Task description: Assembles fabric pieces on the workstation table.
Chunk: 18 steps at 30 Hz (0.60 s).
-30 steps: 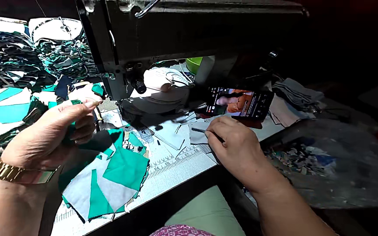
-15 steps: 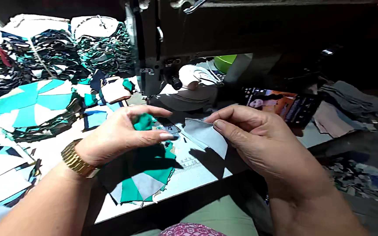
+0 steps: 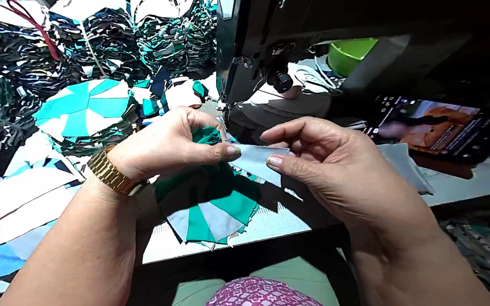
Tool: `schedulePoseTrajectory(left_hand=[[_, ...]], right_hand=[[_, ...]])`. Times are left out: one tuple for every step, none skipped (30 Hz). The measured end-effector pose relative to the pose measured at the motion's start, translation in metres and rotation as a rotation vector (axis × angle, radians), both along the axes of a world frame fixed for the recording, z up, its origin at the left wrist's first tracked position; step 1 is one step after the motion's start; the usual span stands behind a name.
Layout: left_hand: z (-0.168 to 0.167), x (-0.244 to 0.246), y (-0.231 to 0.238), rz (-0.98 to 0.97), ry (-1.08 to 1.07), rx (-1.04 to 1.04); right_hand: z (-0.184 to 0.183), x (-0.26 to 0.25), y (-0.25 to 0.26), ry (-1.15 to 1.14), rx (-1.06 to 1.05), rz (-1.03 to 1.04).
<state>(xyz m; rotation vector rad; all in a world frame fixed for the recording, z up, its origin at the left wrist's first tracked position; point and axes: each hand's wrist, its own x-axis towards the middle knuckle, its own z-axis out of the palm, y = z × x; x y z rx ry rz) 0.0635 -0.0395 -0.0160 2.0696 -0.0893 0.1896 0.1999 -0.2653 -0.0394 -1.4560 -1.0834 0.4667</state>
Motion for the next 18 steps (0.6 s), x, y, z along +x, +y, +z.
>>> schedulePoseTrajectory(left_hand=[[0.001, -0.001, 0.002, -0.022, 0.022, 0.060], [0.002, -0.001, 0.003, -0.041, 0.051, 0.117], [0.002, 0.000, 0.003, -0.052, 0.086, 0.167], [0.001, 0.000, 0.004, -0.058, 0.121, 0.207], [0.000, 0.001, 0.003, -0.068, 0.138, 0.232], [-0.002, 0.002, 0.002, -0.072, 0.155, 0.258], [-0.002, 0.002, 0.001, -0.069, 0.172, 0.284], [-0.003, 0.002, 0.000, -0.062, 0.187, 0.314], [-0.004, 0.003, -0.002, -0.045, 0.195, 0.351], [-0.005, 0.003, -0.003, -0.027, 0.200, 0.397], [-0.005, 0.004, -0.004, -0.012, 0.224, 0.442], [-0.005, 0.004, -0.005, 0.004, 0.260, 0.484], [-0.004, 0.005, -0.007, 0.019, 0.295, 0.526], [-0.003, 0.005, -0.008, 0.033, 0.324, 0.563], [-0.002, 0.005, -0.008, 0.044, 0.330, 0.588], [-0.002, 0.005, -0.006, 0.058, 0.323, 0.606], [-0.002, 0.004, -0.004, 0.071, 0.291, 0.607], [-0.002, 0.003, -0.002, 0.085, 0.248, 0.596]], right_hand=[[-0.004, -0.003, 0.000, 0.000, -0.015, -0.029], [-0.008, -0.005, 0.001, -0.014, -0.036, -0.051], [-0.012, -0.008, 0.001, -0.030, -0.059, -0.070], [-0.016, -0.009, 0.001, -0.060, -0.086, -0.093], [-0.019, -0.011, 0.002, -0.089, -0.118, -0.118], [-0.022, -0.013, 0.002, -0.117, -0.149, -0.140], [-0.024, -0.015, 0.002, -0.148, -0.179, -0.162], [-0.026, -0.016, 0.003, -0.207, -0.206, -0.189], [-0.028, -0.017, 0.004, -0.277, -0.231, -0.216], [-0.030, -0.018, 0.006, -0.347, -0.251, -0.237], [-0.030, -0.019, 0.007, -0.409, -0.270, -0.253], [-0.031, -0.020, 0.008, -0.467, -0.283, -0.259], [-0.031, -0.019, 0.008, -0.515, -0.292, -0.258], [-0.032, -0.019, 0.008, -0.547, -0.295, -0.254], [-0.032, -0.017, 0.007, -0.567, -0.292, -0.248], [-0.032, -0.016, 0.006, -0.583, -0.278, -0.247], [-0.032, -0.014, 0.005, -0.599, -0.249, -0.250], [-0.031, -0.013, 0.003, -0.619, -0.215, -0.256]])
